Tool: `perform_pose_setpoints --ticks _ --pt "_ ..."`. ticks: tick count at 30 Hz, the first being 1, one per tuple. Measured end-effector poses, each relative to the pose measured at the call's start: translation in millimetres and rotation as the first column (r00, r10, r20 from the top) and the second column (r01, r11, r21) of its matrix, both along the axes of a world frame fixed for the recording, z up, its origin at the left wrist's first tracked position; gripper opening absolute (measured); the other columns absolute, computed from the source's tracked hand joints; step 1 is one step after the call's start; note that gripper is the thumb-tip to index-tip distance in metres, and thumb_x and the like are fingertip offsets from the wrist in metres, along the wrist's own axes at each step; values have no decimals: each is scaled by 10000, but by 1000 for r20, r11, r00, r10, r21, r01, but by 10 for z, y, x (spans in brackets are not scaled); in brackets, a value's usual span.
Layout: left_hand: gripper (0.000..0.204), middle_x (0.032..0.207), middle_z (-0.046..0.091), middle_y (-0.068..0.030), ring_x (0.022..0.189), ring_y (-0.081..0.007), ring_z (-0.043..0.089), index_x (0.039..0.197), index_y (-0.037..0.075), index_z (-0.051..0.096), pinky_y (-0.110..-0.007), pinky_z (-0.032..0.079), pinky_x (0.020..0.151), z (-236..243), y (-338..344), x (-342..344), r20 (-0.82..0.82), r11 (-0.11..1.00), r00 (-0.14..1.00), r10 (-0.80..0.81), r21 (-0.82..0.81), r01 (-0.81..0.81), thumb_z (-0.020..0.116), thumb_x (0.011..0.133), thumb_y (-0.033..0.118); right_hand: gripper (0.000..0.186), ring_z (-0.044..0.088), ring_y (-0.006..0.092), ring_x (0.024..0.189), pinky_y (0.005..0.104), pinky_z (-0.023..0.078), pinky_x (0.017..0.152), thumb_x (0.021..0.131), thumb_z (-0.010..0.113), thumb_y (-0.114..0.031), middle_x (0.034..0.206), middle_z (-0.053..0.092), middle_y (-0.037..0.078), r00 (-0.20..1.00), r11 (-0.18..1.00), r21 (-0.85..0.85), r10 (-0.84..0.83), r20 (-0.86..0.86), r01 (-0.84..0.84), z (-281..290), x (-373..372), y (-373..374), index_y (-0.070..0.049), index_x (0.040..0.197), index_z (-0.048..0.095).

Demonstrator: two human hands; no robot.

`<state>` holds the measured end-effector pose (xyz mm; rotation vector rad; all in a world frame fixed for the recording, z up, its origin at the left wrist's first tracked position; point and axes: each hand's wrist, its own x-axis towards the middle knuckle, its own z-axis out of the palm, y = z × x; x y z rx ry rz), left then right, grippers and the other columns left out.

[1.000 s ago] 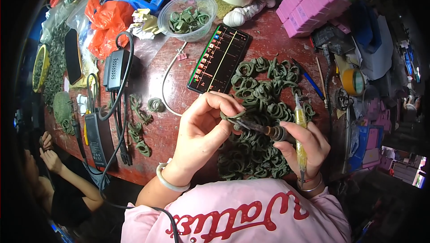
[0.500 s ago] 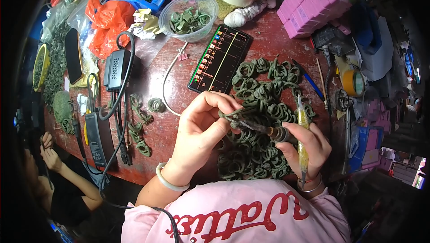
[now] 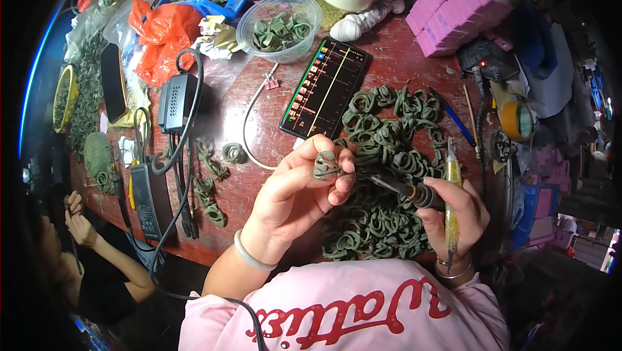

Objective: Using a tool to sculpt or detail green clay-like pieces.

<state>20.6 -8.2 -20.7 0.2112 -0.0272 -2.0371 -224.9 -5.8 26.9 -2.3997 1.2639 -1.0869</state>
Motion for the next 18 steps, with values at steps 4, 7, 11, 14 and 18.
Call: perform_pose_setpoints --ticks 4,7,11,14,18 --pt "271 1072 567 -131 850 -200 597 1086 78 558 -261 501 677 39 9 -12 -3 1000 1000 -14 7 14 535 853 -58 413 610 207 631 300 494 560 784 809 -305 862 697 54 1000 1000 11 3 -25 -3 -12 21 0 -43 1071 669" --pt "214 1014 515 -164 776 -188 594 1035 23 485 -225 472 550 110 17 -57 117 997 993 5 72 -14 525 839 -52 426 605 195 609 289 494 537 763 823 -316 831 690 47 999 1000 9 1 -50 0 -39 29 -7 -52 1062 673" --pt "243 1003 510 -166 746 -182 584 1043 16 489 -205 457 523 108 27 -65 121 996 993 -2 93 -9 500 824 -90 423 604 192 607 290 496 524 762 823 -322 806 679 44 997 1000 -23 3 -71 -5 -51 30 -14 -59 1057 675" --pt "247 1002 505 -165 746 -180 581 1043 14 491 -205 455 519 120 21 -73 128 995 992 -12 100 -1 501 822 -95 420 600 190 601 290 494 514 761 823 -322 795 673 41 997 1000 -17 2 -79 -4 -59 31 -16 -61 1055 676" --pt "253 1004 502 -164 732 -177 569 1040 16 496 -204 451 512 115 23 -78 132 995 991 -17 100 4 508 817 -102 417 589 187 589 291 492 507 756 827 -313 786 665 40 996 1000 -7 0 -85 -1 -49 47 -12 -62 1053 676"
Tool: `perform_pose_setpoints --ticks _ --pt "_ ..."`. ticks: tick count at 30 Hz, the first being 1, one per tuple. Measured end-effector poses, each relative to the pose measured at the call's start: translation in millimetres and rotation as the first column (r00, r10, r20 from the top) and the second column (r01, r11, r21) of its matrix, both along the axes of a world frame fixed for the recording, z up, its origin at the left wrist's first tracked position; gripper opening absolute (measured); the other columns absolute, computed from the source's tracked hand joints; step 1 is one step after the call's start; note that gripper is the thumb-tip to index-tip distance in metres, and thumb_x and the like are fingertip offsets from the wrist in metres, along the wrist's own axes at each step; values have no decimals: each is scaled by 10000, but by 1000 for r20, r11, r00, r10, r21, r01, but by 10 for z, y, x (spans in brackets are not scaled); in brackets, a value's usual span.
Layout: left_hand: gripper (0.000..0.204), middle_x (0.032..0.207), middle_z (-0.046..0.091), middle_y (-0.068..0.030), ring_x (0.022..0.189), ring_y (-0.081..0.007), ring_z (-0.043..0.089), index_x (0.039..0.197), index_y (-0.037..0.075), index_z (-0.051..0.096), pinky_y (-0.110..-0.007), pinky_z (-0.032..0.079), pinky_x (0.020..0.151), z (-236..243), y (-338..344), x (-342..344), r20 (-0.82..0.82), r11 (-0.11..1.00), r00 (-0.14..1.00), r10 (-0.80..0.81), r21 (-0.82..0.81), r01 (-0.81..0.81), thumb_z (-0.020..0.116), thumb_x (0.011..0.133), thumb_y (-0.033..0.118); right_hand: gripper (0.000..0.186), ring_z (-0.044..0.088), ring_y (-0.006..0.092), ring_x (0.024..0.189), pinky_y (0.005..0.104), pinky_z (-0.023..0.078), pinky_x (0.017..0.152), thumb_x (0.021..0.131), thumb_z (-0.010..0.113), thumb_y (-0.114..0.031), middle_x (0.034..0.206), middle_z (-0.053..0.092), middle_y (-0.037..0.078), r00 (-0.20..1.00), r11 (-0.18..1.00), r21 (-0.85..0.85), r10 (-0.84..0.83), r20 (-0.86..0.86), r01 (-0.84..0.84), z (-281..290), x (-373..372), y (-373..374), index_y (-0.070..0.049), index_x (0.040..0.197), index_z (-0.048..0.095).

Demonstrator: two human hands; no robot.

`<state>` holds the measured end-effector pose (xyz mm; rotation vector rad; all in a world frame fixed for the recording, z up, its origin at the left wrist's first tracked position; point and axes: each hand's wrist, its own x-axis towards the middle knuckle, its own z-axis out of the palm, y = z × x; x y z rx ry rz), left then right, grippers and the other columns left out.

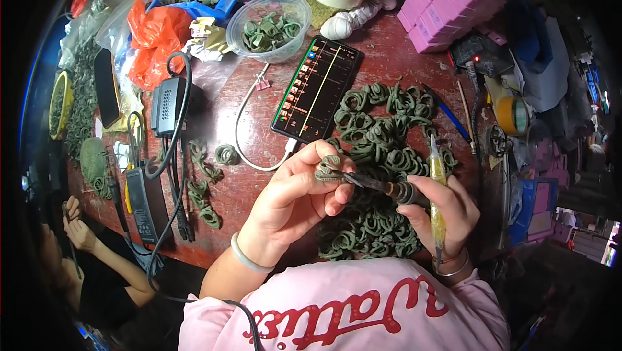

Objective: Using a tool to sculpt or detail green clay-like pieces.

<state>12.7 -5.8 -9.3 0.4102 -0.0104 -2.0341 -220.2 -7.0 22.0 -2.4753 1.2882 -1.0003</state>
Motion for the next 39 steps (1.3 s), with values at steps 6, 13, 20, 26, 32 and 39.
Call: perform_pose_setpoints --ticks 6,13,20,26,32,39 --pt "224 1101 608 -122 850 -201 639 1056 71 547 -260 518 666 -109 -7 78 -51 995 997 -49 -85 45 550 871 -56 412 593 187 600 288 491 514 755 831 -291 805 672 47 1000 1000 5 -3 -2 3 -7 -21 10 -56 1054 674" --pt "167 1141 584 -144 981 -237 645 1068 62 545 -327 569 807 -30 22 -2 178 977 977 116 -199 -80 577 913 8 400 619 206 639 304 506 568 765 827 -270 869 699 62 997 1000 14 -3 80 1 54 -36 -17 -33 1046 670" --pt "116 1114 613 -100 995 -211 635 1022 11 583 -348 552 861 -111 39 -72 521 893 784 339 -441 -93 591 910 -17 361 628 215 652 308 509 591 779 820 -223 873 699 75 988 999 36 -36 148 31 59 -77 -36 -18 1035 668" --pt "125 1161 587 -125 1030 -215 634 1040 -5 613 -357 532 921 -1 37 -91 402 928 872 280 -347 -137 612 915 -7 344 629 217 657 309 507 595 779 819 -211 877 700 78 983 997 65 -50 175 39 44 -71 -51 -14 1019 671" --pt "105 1228 565 -149 1078 -225 610 1004 -13 672 -357 497 963 -31 54 -107 502 884 788 357 -453 -112 636 924 45 342 639 222 676 318 513 620 777 821 -203 876 701 78 983 995 71 -80 162 69 35 -84 -32 -14 1020 670" --pt "152 1274 555 -149 1134 -202 550 1051 -17 682 -325 421 996 -21 23 -91 651 833 600 464 -552 -46 654 904 11 379 643 221 693 316 511 630 748 839 -178 879 705 73 983 995 -7 -102 153 104 11 -82 -36 -21 1045 664"
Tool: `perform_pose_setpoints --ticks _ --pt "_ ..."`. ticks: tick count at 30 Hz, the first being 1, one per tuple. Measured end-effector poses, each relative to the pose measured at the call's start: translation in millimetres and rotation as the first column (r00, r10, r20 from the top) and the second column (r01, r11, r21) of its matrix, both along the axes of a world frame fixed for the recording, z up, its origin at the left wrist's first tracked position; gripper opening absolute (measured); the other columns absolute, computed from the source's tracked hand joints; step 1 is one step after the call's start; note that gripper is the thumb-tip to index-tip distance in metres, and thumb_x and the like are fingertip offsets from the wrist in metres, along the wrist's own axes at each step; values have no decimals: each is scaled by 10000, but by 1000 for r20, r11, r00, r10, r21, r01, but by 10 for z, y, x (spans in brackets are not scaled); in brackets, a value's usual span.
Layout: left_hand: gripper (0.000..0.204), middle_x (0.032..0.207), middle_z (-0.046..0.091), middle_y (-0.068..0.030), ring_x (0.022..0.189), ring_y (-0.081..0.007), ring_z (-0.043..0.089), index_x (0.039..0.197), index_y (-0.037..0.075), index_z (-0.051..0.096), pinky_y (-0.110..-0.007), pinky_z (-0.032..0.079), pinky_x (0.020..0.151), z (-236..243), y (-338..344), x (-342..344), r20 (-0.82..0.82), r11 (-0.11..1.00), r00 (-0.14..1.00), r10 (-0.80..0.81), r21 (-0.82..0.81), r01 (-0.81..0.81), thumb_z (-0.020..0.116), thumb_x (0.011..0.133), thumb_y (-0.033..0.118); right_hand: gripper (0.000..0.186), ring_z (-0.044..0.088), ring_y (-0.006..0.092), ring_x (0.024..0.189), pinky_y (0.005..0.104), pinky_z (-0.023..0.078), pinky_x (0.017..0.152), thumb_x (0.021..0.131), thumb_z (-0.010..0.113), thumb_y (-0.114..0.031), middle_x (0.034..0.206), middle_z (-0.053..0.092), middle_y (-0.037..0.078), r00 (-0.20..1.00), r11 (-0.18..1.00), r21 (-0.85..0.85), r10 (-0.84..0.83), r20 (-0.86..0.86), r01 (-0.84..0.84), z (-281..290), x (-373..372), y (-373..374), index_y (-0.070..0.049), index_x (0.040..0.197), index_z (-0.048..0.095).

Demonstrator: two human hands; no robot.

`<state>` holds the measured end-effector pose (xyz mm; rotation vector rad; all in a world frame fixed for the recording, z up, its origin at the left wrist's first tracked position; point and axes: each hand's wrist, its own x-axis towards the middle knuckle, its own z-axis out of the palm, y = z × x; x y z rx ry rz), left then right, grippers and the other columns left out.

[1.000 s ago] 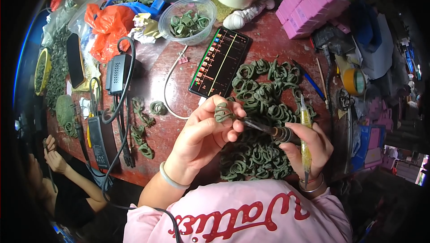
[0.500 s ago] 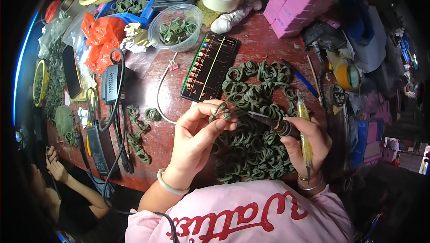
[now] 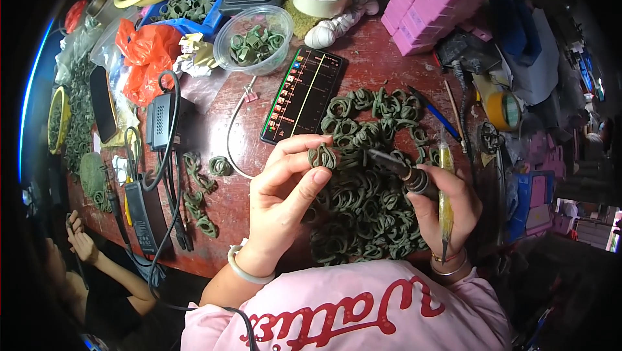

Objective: Using a tool to sculpt or detail green clay-like pieces.

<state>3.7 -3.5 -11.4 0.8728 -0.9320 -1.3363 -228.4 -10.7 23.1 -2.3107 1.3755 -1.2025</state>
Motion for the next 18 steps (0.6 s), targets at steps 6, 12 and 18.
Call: perform_pose_setpoints --ticks 6,12,18 --pt "190 1256 557 -150 1080 -176 584 1037 -42 661 -276 479 914 -27 21 -17 47 998 997 57 -30 -56 671 850 -71 397 642 219 688 317 513 609 738 843 -171 896 709 73 998 998 13 60 -33 -60 49 25 8 -28 1058 657" --pt "176 1250 556 -160 1069 -168 591 982 -53 648 -271 501 878 5 -8 -10 282 978 950 131 -194 -78 669 813 -95 399 639 219 685 321 516 608 731 845 -154 908 708 74 995 998 -1 68 -68 -69 54 38 5 -31 1059 655" --pt "191 1268 538 -166 1074 -175 591 964 -53 619 -276 488 898 -14 15 -8 285 980 947 146 -171 -99 660 785 -105 421 631 221 681 320 517 611 713 851 -137 893 700 68 992 996 25 83 -98 -81 53 52 19 -33 1073 657"
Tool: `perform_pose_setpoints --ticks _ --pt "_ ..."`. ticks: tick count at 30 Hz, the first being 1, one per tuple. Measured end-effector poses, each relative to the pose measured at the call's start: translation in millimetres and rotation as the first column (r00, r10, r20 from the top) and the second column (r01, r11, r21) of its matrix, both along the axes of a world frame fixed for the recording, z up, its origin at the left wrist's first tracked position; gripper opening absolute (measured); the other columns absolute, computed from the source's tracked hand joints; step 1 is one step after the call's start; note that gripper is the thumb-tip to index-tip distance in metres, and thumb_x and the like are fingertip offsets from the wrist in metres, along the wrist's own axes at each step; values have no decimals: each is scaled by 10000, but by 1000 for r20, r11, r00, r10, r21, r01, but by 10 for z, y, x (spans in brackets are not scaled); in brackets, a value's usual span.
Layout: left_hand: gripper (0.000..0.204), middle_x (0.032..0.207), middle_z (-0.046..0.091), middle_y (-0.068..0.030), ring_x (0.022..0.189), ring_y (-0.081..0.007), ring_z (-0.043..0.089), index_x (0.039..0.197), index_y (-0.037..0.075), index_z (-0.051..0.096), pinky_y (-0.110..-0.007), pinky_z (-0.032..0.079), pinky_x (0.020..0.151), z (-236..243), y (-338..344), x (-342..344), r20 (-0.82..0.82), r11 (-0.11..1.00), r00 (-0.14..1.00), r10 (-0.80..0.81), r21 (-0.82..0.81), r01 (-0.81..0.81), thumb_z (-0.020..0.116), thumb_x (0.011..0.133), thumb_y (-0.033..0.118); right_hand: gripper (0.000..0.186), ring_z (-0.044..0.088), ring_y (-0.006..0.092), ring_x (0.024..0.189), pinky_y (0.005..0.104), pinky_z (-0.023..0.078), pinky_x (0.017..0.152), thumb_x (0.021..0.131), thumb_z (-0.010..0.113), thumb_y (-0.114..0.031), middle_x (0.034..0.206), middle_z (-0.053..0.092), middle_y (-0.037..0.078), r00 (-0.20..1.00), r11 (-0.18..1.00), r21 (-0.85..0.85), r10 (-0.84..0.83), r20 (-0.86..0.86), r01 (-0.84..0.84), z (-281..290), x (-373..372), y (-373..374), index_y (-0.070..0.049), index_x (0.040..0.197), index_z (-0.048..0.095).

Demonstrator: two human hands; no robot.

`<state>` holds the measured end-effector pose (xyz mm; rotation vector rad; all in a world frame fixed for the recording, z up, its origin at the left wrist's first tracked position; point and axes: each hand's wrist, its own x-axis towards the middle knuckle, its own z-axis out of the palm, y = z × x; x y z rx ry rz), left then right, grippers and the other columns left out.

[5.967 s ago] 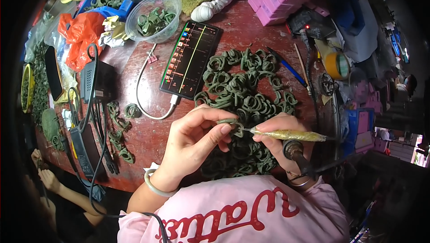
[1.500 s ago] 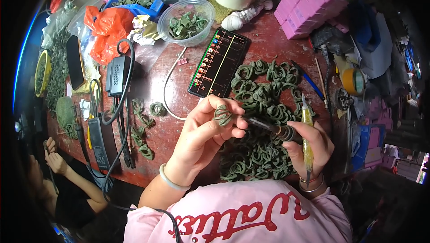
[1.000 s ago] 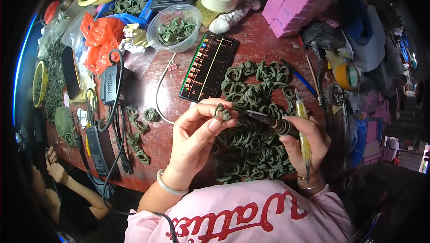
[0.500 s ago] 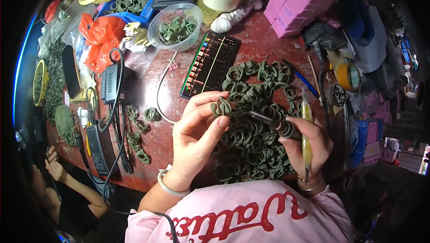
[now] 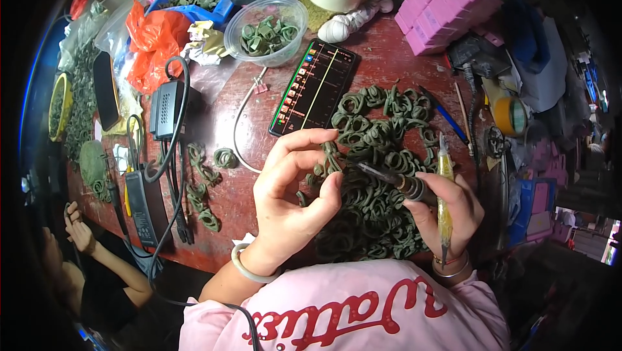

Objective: Using a tool to sculpt or detail green clay-like pieces.

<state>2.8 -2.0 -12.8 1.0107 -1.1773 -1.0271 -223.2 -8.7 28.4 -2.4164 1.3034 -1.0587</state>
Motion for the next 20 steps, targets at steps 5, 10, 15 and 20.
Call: perform_pose_setpoints --ticks 5,10,15,20 --pt "201 1265 521 -160 1094 -188 583 952 -41 593 -290 476 921 -9 -4 -4 -7 999 1000 -12 -32 12 662 774 -103 430 629 224 678 321 517 608 706 853 -127 883 695 70 1000 1000 11 2 6 -2 2 10 2 -31 1077 659" --pt "209 1271 507 -140 1115 -189 565 974 -30 576 -289 471 920 19 8 -36 -196 995 979 -54 75 70 629 793 -119 431 630 225 678 321 518 605 702 854 -118 883 694 73 1000 1000 15 6 12 -6 -4 11 -2 -26 1075 658" --pt "220 1270 501 -126 1116 -173 552 989 -20 569 -289 465 925 5 20 -17 -282 983 958 -54 151 100 606 802 -131 431 629 223 673 317 517 597 704 854 -123 881 694 72 1000 1000 12 11 5 -11 5 17 -3 -27 1076 659" --pt "222 1269 500 -123 1117 -170 548 985 -9 566 -293 452 945 -6 13 -25 -310 988 949 -55 122 97 603 804 -131 430 629 220 669 316 521 596 711 854 -140 888 699 66 1000 999 34 20 -1 -20 -10 13 10 -43 1083 661"
